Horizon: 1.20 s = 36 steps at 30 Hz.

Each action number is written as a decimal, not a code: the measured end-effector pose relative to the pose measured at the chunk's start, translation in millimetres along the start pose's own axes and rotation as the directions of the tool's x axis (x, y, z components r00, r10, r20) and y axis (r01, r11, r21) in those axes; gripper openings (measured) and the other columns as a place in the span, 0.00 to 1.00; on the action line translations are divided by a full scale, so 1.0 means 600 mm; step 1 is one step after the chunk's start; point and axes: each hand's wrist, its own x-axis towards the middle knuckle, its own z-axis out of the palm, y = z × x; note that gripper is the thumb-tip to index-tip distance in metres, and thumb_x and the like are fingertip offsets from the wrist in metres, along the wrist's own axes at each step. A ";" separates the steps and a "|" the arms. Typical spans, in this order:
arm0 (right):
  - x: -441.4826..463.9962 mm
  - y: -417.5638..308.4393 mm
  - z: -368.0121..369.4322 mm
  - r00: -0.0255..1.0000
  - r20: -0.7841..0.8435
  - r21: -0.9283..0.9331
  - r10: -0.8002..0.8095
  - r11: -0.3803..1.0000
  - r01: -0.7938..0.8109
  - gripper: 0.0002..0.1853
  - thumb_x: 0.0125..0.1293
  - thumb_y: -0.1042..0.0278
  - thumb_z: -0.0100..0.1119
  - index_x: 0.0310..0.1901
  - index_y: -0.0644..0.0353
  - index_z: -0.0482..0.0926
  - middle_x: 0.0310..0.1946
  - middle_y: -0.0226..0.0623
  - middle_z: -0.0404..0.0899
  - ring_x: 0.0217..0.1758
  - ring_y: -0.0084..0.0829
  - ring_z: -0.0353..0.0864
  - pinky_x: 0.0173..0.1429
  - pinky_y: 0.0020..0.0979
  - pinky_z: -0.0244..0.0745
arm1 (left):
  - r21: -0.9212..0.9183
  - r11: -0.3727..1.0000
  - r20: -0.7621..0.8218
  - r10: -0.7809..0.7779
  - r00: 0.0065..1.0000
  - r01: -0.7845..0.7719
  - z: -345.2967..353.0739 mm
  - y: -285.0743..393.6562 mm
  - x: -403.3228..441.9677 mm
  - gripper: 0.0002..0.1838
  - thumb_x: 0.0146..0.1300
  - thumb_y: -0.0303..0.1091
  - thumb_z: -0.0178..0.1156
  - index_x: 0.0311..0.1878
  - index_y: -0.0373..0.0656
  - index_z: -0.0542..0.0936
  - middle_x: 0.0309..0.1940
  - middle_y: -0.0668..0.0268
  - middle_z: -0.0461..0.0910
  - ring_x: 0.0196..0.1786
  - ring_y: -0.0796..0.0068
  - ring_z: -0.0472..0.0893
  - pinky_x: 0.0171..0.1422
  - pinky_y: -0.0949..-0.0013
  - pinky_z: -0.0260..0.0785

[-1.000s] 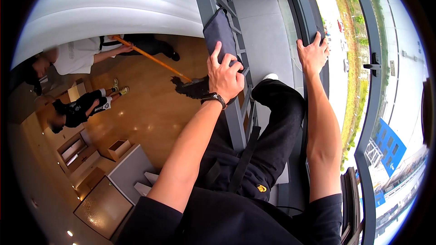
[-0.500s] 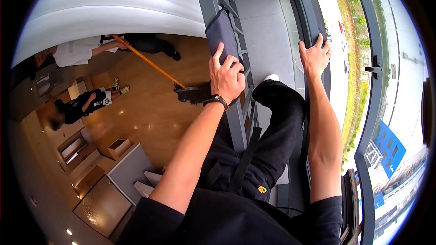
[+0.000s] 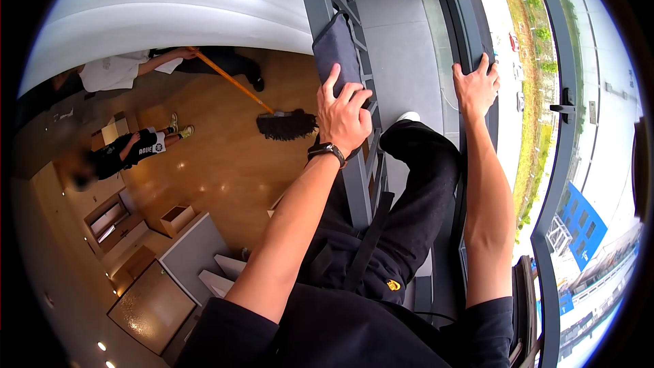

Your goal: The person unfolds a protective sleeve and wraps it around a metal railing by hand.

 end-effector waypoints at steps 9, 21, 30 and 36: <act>0.003 0.005 0.009 1.000 -0.022 0.000 -0.019 1.000 0.019 0.42 0.56 0.43 0.58 0.71 0.52 0.61 0.73 0.54 0.58 0.75 0.57 0.55 0.74 0.55 0.56 | 0.007 1.000 0.019 0.017 1.000 -0.018 -0.003 -0.003 -0.002 0.09 0.48 0.25 0.54 0.25 0.45 0.84 0.36 0.68 0.80 0.71 0.44 0.63 0.69 0.50 0.59; 0.000 0.001 0.003 0.999 -0.022 0.011 -0.025 1.000 0.025 0.42 0.56 0.43 0.58 0.71 0.52 0.61 0.72 0.54 0.58 0.75 0.58 0.55 0.74 0.56 0.57 | 0.020 0.999 0.006 0.030 1.000 -0.030 -0.001 -0.004 -0.002 0.08 0.48 0.25 0.53 0.22 0.45 0.82 0.30 0.68 0.78 0.70 0.44 0.64 0.69 0.51 0.59; 0.000 0.001 0.004 1.000 -0.019 0.006 -0.017 1.000 0.017 0.42 0.57 0.42 0.58 0.71 0.51 0.61 0.72 0.53 0.58 0.76 0.57 0.54 0.74 0.55 0.57 | 0.005 1.000 0.007 0.021 1.000 -0.021 0.000 -0.006 -0.003 0.08 0.49 0.24 0.53 0.23 0.44 0.82 0.31 0.69 0.79 0.70 0.44 0.64 0.70 0.50 0.59; 0.000 0.001 0.004 1.000 -0.024 0.006 -0.017 1.000 0.017 0.42 0.57 0.42 0.58 0.71 0.51 0.62 0.72 0.52 0.58 0.75 0.56 0.55 0.74 0.55 0.57 | 0.009 1.000 0.006 0.022 1.000 -0.022 -0.001 -0.006 -0.003 0.08 0.49 0.24 0.53 0.23 0.44 0.82 0.32 0.69 0.79 0.70 0.44 0.64 0.69 0.50 0.59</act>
